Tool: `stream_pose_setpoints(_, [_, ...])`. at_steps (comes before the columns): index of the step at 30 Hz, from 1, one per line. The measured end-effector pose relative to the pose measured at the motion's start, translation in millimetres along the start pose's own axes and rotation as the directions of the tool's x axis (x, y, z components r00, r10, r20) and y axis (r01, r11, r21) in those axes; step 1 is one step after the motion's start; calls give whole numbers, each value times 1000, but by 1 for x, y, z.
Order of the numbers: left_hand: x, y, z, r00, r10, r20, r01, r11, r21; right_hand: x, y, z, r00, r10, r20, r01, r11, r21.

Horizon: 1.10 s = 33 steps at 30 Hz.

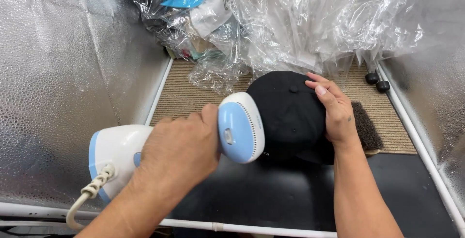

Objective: Steaming a baseball cap with a handheld steamer, brushing it with a lint brush, and then placing it into a plastic bag for packing.

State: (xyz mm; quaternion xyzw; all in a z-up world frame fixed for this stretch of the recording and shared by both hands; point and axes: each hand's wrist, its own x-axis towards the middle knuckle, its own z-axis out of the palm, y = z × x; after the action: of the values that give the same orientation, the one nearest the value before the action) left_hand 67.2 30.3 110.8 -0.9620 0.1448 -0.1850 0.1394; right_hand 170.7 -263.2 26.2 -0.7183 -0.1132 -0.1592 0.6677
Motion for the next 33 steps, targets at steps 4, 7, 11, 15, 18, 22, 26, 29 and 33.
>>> stream_pose_setpoints(4, [2,9,-11,994,51,-102,-47,998,38,0,-2,2,1000,7,4,-7,1000,8])
stream_pose_setpoints(7, [0,11,-9,990,83,-110,-77,996,54,-2,-2,3,1000,13,4,-13,1000,10])
stream_pose_setpoints(11, [-3,19,3,995,73,-68,-80,990,-116,3,1,4,1000,6,-22,-6,1000,12])
stream_pose_setpoints(15, [9,41,-20,984,64,-167,-92,982,-165,0,-1,1,1000,-6,4,6,1000,-27])
stream_pose_setpoints(18, [26,70,-35,972,38,-233,-72,987,-142,0,8,-4,997,-70,26,72,996,-60])
stream_pose_setpoints(22, [35,72,-40,985,85,-147,-101,989,-108,-3,-2,-3,999,-36,18,37,998,-58])
stream_pose_setpoints(26, [37,25,-57,941,21,338,85,951,-296,-1,4,-4,998,-66,6,67,996,-63])
stream_pose_setpoints(29, [53,-13,-43,907,-31,419,166,943,-289,1,15,-8,992,-125,4,125,992,-10])
stream_pose_setpoints(33, [78,-32,-39,905,-12,426,169,927,-334,-2,19,-6,983,-183,32,180,981,75])
